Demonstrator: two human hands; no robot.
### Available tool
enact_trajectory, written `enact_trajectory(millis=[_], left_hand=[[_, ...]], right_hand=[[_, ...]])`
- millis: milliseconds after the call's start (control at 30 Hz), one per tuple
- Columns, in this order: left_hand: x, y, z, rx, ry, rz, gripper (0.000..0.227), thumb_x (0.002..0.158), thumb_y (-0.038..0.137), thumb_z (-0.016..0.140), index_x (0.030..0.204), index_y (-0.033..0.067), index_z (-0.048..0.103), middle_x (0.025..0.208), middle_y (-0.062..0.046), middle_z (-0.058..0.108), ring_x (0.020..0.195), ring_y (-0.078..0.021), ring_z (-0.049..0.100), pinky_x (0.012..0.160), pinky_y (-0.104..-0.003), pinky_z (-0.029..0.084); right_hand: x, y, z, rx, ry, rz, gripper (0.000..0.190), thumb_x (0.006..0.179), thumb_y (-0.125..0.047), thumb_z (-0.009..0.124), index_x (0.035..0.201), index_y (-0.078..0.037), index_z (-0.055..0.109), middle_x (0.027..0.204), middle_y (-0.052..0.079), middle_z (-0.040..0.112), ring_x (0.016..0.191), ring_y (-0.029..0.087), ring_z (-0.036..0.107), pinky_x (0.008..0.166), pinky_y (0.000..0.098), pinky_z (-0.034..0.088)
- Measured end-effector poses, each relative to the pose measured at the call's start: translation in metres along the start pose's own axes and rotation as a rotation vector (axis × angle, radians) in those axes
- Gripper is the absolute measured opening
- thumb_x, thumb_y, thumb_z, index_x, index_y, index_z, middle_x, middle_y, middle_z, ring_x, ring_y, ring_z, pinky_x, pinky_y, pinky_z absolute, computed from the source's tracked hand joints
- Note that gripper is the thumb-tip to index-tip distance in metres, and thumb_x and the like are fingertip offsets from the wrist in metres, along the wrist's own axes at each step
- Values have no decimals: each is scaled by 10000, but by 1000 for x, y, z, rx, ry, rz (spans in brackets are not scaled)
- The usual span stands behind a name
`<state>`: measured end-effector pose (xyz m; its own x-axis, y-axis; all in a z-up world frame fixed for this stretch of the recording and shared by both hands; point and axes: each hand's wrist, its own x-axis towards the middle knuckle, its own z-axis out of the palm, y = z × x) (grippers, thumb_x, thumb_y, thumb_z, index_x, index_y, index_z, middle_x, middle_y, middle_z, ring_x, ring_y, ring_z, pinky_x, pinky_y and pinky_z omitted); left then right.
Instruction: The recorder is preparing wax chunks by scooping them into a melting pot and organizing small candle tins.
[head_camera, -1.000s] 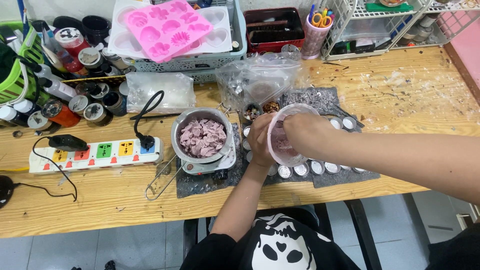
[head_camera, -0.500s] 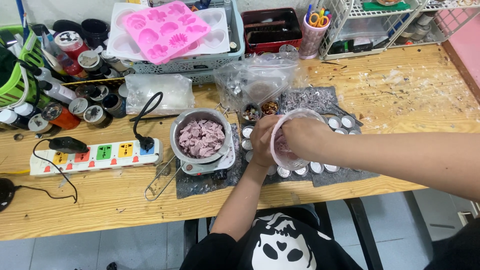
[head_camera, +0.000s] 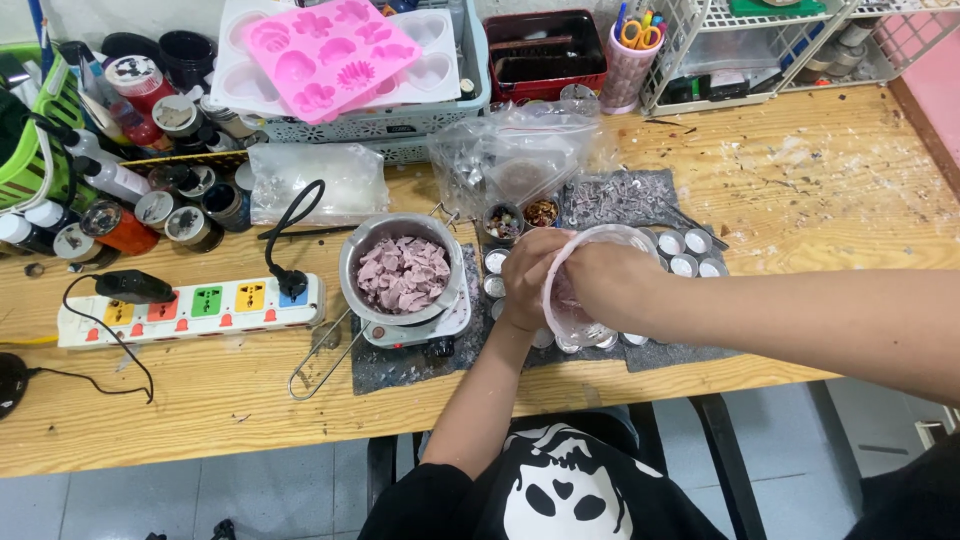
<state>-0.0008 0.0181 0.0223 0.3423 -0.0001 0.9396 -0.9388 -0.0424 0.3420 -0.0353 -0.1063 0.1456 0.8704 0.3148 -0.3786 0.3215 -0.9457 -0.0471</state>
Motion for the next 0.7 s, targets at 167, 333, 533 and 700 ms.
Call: enact_trajectory(millis=[167,333,533,700], left_hand=[[15,10,-2,-10,-36,-1,608,847,278,807,1335,154,465,1170,-137,661,1065,-356,698,941,-495,584],[1,1,-1,-21,-35,-14,603,851,269,806,1330,150,460,1171,-130,664,1062,-348,702,932,-481,586],[-11,-1,5,14,-21,-12,537,923,215,763,1355,163,448,1192,-126,667,1095,-351,704,957,-479,602],[-10,0,6,141,83,-8,483,970,156,704,1381,154,451,1207,-124,665,1116,-351,707,1004,-506,610]], right_hand=[[-2,2,8,33,52,-3,224,755,-178,785,913,-29,732,934,184,741,878,319,747,742,421,609],[-4,-8,-2,-23,-31,41,205,798,-180,765,943,-37,740,952,174,749,865,304,764,722,404,627],[1,-9,-10,98,-94,101,268,748,-200,810,977,-77,746,954,149,743,885,317,749,748,433,605],[7,-7,-4,22,-55,6,183,842,-198,714,972,-74,748,963,150,753,869,304,762,733,416,615]])
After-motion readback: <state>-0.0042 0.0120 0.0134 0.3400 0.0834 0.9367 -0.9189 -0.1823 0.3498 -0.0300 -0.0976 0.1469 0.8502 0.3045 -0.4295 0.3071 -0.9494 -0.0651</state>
